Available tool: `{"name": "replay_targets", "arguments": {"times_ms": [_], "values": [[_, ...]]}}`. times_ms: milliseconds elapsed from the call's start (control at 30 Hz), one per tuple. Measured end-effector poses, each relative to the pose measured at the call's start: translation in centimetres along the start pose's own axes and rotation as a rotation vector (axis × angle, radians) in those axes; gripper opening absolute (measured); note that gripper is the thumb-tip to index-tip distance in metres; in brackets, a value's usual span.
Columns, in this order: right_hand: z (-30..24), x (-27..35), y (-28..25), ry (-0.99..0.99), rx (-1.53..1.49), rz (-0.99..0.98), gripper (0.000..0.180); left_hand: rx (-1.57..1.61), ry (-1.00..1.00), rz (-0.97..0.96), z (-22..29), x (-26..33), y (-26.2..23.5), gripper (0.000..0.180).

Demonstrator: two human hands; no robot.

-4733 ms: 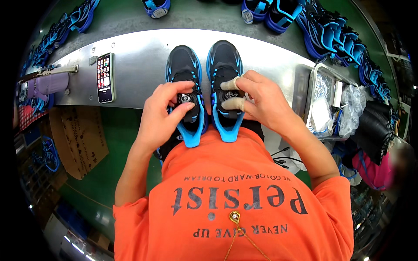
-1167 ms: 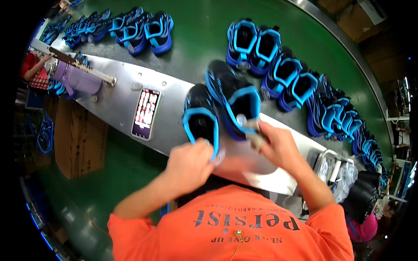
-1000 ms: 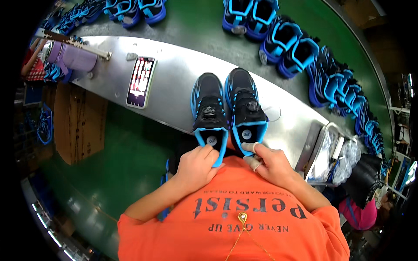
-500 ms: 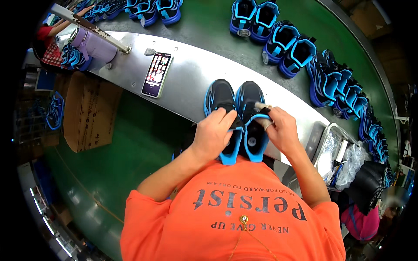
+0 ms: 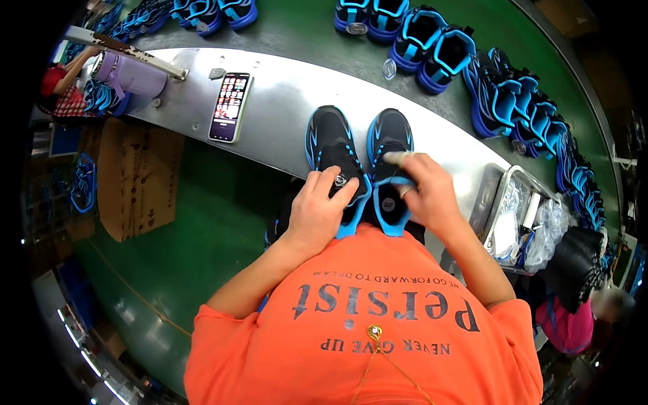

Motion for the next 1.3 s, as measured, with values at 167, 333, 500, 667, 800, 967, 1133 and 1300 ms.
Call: {"name": "replay_targets", "arguments": {"times_ms": [167,333,500,667,800,967,1133,1300], "values": [[-1.4,2.8,-1.0,-0.122,0.258,-0.033,0.068,0.011,0.028,-0.034,0.6,0.8,-0.2,0.050],[0.0,1.6,-2.0,-0.067,0.043,-0.116,0.067,0.162,-0.065,-0.049,0.7,-0.4,-1.0,0.047],[-1.4,4.0,-1.5,-0.203,0.293,-0.076,0.049,-0.019,0.021,-0.022,0.6,1.1,1.1,0.038],[-0.1,3.4,3.0,-0.253,0.441,0.005,0.034,-0.023,-0.005,-0.094,1.1,-0.3,1.4,0.047],[-0.8,3.6,-2.4,-0.109,-0.153,-0.224,0.038,0.134,-0.064,-0.183,2.0,-1.4,-1.4,0.068],[0.1,0.4,-5.9,-0.039,-0.102,-0.235,0.046,0.153,-0.111,0.020,0.2,-3.3,-1.5,0.015],[0.9,0.6,-4.1,0.002,-0.044,-0.318,0.035,0.230,-0.206,0.074,1.7,-2.8,0.1,0.018],[1.7,0.9,-4.0,-0.013,-0.059,-0.263,0.032,0.311,-0.158,0.074,1.4,-2.2,0.1,0.020]]}}
Point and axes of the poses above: each hand's wrist, its own x-axis away from the middle knuckle, its own y-axis out of the palm, z = x × y, the point moved 1 cm from there along -x, towards the middle knuckle, and after that the axes turned 6 degrees about x, right-handed, at the moved point
